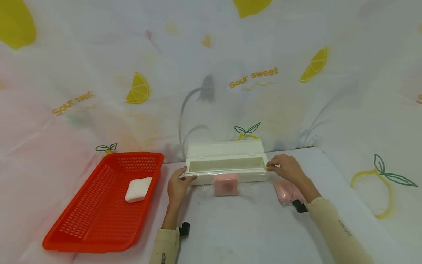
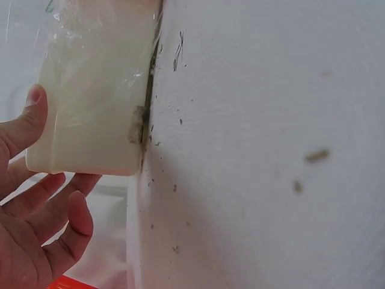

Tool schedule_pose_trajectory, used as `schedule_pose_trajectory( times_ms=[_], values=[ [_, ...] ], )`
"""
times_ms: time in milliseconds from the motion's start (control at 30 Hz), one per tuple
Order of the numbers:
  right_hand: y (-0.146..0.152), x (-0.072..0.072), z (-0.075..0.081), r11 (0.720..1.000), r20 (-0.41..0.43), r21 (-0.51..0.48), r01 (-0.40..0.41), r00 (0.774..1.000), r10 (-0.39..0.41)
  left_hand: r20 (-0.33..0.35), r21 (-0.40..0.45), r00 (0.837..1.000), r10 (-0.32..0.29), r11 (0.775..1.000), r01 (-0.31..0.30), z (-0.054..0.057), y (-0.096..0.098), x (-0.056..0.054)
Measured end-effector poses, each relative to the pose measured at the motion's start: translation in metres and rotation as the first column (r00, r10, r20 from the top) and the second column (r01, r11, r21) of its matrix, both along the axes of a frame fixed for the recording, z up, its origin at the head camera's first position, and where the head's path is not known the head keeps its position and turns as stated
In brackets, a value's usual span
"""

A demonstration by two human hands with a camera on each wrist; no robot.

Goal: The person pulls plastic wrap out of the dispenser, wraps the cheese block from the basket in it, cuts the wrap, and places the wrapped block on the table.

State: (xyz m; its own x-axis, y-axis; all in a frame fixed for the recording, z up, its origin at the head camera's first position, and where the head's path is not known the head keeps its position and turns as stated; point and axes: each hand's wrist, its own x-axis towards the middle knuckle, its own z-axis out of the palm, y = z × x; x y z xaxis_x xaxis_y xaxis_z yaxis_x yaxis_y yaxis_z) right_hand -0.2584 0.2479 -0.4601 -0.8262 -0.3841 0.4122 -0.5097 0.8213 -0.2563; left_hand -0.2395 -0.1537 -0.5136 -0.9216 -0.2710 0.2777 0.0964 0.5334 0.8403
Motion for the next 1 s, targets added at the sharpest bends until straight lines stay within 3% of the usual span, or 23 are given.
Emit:
schedule_pose_trajectory(
  times_ms=[67, 200, 333, 400, 500, 567, 600, 667, 833, 900, 1000],
  values=[
    [0.0, 0.0, 0.001, 1.0, 0.028, 0.01, -0.012, 1.0, 0.011, -0.005, -0.039, 1.0, -0.001, 0.999, 0.001, 0.003, -0.003, 0.001],
    [-0.011, 0.008, 0.004, 0.998, 0.057, 0.049, 0.043, 0.997, -0.046, -0.034, -0.204, 0.999, -0.023, 0.979, 0.015, 0.01, 0.001, 0.003],
    [-0.016, 0.014, -0.003, 0.999, -0.042, 0.013, -0.032, 0.999, 0.033, -0.165, -0.34, 0.984, -0.062, 0.941, 0.002, 0.008, 0.006, 0.005],
    [-0.018, 0.014, -0.01, 0.998, -0.125, -0.003, -0.067, 0.99, 0.066, -0.272, -0.369, 0.957, -0.104, 0.93, -0.004, 0.006, 0.007, 0.004],
    [-0.02, 0.012, -0.022, 0.995, -0.249, -0.044, -0.088, 0.966, 0.074, -0.413, -0.407, 0.893, -0.179, 0.913, -0.006, 0.007, 0.007, 0.002],
    [-0.021, 0.012, -0.03, 0.991, -0.312, -0.098, -0.094, 0.948, 0.059, -0.458, -0.424, 0.863, -0.214, 0.906, 0.0, 0.008, 0.007, 0.001],
    [-0.022, 0.012, -0.033, 0.987, -0.337, -0.127, -0.1, 0.94, 0.052, -0.464, -0.43, 0.857, -0.226, 0.903, 0.005, 0.009, 0.007, 0.002],
    [-0.023, 0.012, -0.039, 0.977, -0.367, -0.179, -0.116, 0.929, 0.043, -0.435, -0.438, 0.87, -0.23, 0.899, 0.019, 0.009, 0.008, 0.003],
    [-0.028, 0.012, -0.046, 0.967, -0.385, -0.214, -0.138, 0.922, 0.046, -0.256, -0.39, 0.945, -0.206, 0.916, 0.094, 0.011, 0.008, 0.007],
    [-0.03, 0.014, -0.045, 0.967, -0.347, -0.217, -0.131, 0.937, 0.049, -0.18, -0.364, 0.958, -0.221, 0.92, 0.144, 0.013, 0.008, 0.01],
    [-0.033, 0.02, -0.042, 0.965, -0.215, -0.233, -0.119, 0.974, 0.068, -0.075, -0.292, 0.961, -0.268, 0.927, 0.236, 0.016, 0.008, 0.016]
  ],
)
